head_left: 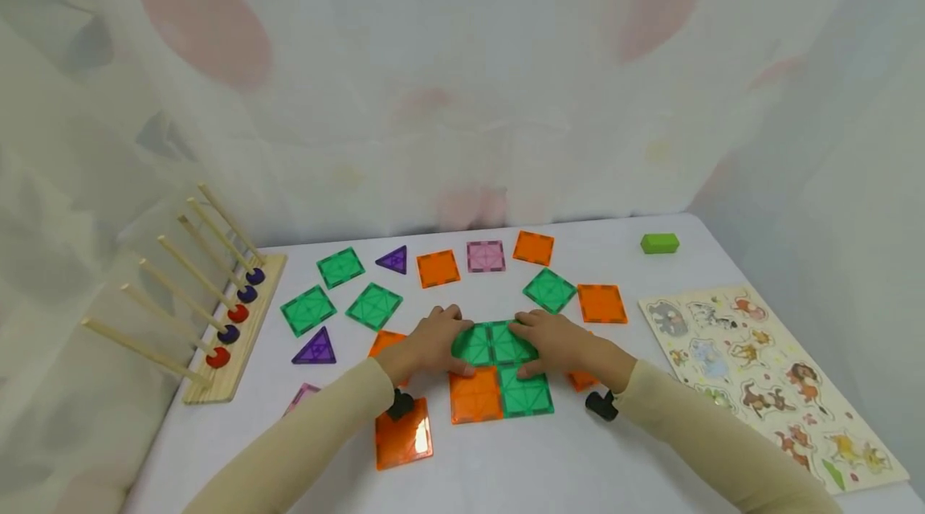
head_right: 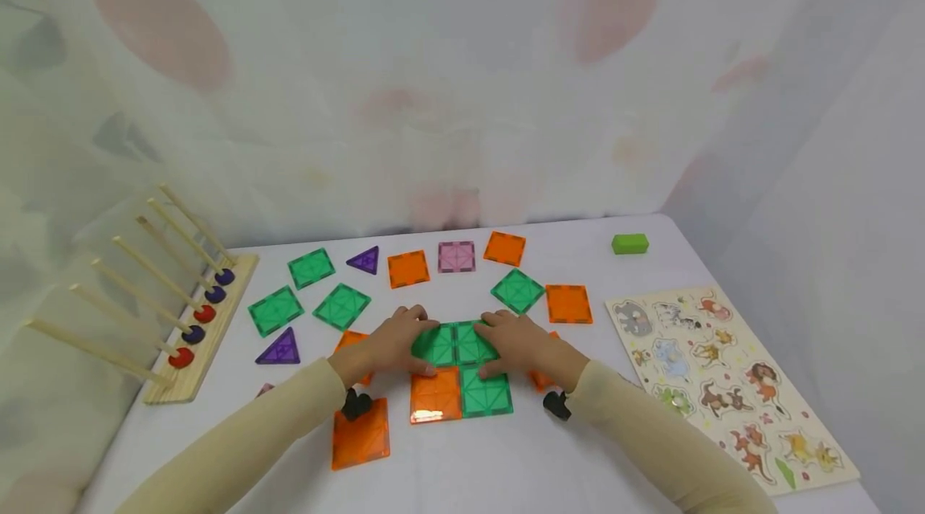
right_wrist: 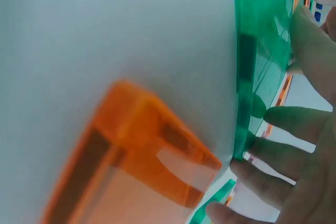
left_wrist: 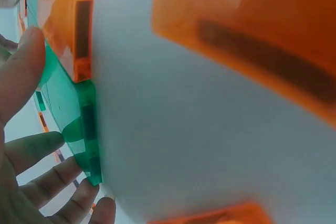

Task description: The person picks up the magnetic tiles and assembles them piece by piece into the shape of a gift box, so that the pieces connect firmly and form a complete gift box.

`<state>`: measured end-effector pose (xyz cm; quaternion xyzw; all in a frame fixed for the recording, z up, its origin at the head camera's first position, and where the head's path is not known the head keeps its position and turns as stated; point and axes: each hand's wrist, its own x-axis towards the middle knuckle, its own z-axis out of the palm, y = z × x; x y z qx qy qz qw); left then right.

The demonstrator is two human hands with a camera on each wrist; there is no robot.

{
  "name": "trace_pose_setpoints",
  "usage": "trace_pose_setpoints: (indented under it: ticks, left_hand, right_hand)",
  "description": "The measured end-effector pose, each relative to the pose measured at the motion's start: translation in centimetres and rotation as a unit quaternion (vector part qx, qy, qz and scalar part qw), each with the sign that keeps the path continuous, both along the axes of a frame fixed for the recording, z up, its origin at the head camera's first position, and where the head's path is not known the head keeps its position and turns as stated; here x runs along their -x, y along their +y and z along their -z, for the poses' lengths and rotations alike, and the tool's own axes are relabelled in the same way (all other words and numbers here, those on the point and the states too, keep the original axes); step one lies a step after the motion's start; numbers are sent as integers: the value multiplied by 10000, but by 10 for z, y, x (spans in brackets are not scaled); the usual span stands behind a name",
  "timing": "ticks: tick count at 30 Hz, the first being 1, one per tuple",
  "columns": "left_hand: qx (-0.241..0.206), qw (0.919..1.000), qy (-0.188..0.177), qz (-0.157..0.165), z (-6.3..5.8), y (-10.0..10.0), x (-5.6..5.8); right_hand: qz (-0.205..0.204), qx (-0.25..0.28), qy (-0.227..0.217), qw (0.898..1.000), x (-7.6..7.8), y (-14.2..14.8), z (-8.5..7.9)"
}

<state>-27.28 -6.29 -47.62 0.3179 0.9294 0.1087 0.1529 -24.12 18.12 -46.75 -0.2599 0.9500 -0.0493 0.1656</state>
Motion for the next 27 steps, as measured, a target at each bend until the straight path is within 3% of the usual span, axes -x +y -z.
trace_pose_setpoints:
  ticks: [6,10,15,20,23,27]
  left_hand:
    - [402,9991,61,92,-3,-1,-7]
    - [392,9992,65,26,-4,-3,-9]
    - [-27,9997,-201,-153,-1,-14,-13]
    - [-839,9948,-139,-567,-6,-39,-25]
    - [-1183,9895,-118,-825,-8,-56,-31]
    - [-1288,9854,-60,-1113,-5,-73,-36]
  right_hand:
    - [-82,-141,155,9997,-4,-3,3]
    - [-95,-21,159,9998,-4,-4,2]
    - [141,532,-57,9985,-8,7,4]
    - [587,1368,110,9888,-16,42,-7]
    - [881,1538,288,9838,-21,64,-12]
    - [1134,1693,398,9782,-24,85,-13]
